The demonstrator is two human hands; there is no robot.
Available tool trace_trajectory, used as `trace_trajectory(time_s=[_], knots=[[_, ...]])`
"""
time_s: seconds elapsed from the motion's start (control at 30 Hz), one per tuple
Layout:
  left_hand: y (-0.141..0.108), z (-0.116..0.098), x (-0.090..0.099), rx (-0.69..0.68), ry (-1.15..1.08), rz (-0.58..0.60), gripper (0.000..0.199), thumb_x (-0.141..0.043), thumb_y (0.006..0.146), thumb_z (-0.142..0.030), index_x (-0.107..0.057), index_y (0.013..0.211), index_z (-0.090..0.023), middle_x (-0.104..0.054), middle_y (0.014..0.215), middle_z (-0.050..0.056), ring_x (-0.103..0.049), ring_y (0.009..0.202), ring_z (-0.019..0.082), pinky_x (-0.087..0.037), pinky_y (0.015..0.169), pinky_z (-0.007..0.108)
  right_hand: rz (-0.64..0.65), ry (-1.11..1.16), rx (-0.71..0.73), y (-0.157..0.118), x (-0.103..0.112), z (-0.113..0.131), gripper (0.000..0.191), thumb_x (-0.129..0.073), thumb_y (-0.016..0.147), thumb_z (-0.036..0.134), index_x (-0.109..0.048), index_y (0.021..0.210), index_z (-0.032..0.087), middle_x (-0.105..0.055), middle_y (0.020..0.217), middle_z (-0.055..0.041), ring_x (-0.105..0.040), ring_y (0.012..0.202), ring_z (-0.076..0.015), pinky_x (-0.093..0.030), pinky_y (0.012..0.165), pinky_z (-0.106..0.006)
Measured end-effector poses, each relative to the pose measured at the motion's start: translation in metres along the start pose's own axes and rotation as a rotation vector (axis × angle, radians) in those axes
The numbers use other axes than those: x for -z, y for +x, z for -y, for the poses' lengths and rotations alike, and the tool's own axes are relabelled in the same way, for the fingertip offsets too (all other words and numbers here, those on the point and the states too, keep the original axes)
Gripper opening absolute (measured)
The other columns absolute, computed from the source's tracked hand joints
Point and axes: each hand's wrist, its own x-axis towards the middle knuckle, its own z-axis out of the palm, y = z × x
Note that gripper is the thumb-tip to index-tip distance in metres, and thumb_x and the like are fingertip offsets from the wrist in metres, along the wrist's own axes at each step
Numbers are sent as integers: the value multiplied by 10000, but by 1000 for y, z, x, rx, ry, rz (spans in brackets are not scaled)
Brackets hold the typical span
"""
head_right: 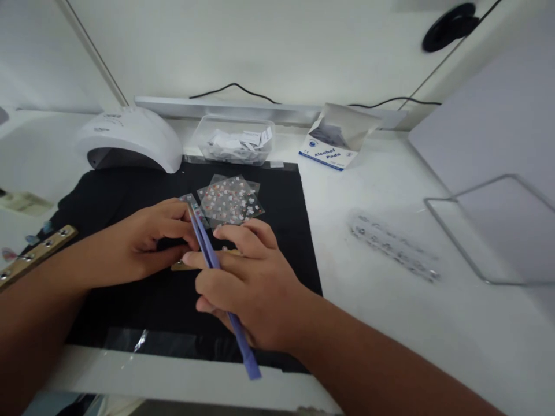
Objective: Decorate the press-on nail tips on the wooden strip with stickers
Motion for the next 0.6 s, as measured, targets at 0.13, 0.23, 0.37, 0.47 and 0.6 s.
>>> trace_trajectory(time_s=[0.13, 0.23, 0.37, 0.47, 0.6], knots=[[0, 1, 0, -37, -12, -4, 204, -536, 909, -111, -726, 876, -176, -636, 942, 71, -575, 917, 208, -466, 842, 374, 76, -98, 39, 3, -1, 1, 89, -602, 863, 203, -557, 902, 269, -788, 1145, 58, -594, 1075, -267, -341, 925, -449], [1, 1, -1, -82, -23, -20, 188, -545, 900, -83, -700, 842, -172, -631, 915, 51, -579, 882, 188, -464, 826, 354, 104, -127, 44, 5, -3, 3, 138, -620, 815, 162, -565, 897, 258, -786, 1148, 45, -582, 1077, -267, -307, 941, -446], [2, 1, -1, -98, -18, -22, 201, -537, 898, -54, -690, 834, -167, -632, 931, 49, -587, 889, 178, -460, 824, 343, 139, -135, 19, 7, -4, 4, 147, -628, 799, 141, -549, 864, 246, -784, 1145, 34, -579, 1080, -279, -288, 940, -452], [2, 3, -2, -91, -20, -18, 208, -543, 894, -44, -703, 844, -167, -627, 928, 46, -585, 886, 177, -457, 821, 339, 175, -126, 10, 7, -3, 5, 145, -623, 797, 137, -541, 848, 245, -784, 1127, 34, -582, 1058, -270, -287, 930, -446], [2, 6, -3, -108, -43, -23, 179, -567, 906, -76, -713, 858, -166, -621, 925, 45, -585, 864, 170, -459, 796, 326, 185, -97, -15, 6, -2, 6, 116, -618, 838, 145, -538, 849, 228, -773, 1134, 27, -562, 1080, -252, -269, 966, -442]])
